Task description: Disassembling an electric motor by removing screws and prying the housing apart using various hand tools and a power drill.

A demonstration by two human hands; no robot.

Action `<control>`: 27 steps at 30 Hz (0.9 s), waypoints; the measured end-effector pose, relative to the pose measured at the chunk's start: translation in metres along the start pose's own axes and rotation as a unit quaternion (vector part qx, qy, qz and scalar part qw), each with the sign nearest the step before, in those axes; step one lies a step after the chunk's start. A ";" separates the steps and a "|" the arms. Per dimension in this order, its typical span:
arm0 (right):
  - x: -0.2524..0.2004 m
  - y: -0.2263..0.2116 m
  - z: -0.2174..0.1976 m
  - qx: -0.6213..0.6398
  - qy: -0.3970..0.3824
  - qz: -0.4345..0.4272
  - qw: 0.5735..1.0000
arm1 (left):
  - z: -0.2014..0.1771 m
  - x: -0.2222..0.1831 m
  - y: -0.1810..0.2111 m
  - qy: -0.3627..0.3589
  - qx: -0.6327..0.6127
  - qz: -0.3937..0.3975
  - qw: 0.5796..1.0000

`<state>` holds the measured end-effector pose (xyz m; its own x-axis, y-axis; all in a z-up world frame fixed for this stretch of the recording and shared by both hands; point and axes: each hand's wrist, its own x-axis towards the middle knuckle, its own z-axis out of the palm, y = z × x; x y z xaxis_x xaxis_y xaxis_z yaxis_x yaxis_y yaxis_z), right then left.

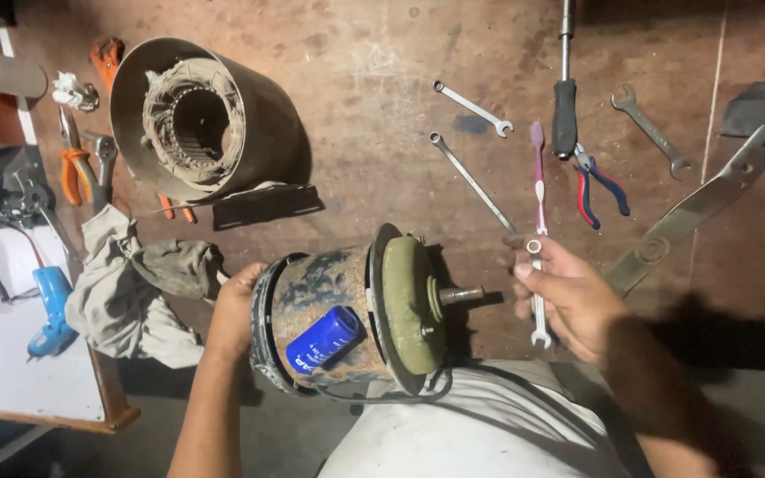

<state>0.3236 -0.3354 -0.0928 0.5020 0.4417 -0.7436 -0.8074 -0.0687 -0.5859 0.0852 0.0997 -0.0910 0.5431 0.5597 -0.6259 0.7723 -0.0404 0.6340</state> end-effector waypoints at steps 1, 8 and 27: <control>0.001 0.007 -0.007 -0.006 -0.004 0.004 1.000 | 0.000 0.002 -0.011 0.004 -0.005 -0.005 1.000; 0.033 -0.023 0.026 -0.395 0.032 -0.059 0.916 | 0.010 -0.007 -0.018 0.042 0.015 0.002 0.999; 0.074 -0.039 0.078 -0.255 -0.075 0.046 0.963 | 0.019 -0.015 0.004 0.051 -0.028 0.040 0.998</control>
<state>0.3679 -0.2304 -0.0995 0.3532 0.5349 -0.7675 -0.5705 -0.5271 -0.6299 0.0871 0.0754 -0.0879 0.5646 0.6373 -0.5245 0.7061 -0.0439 0.7067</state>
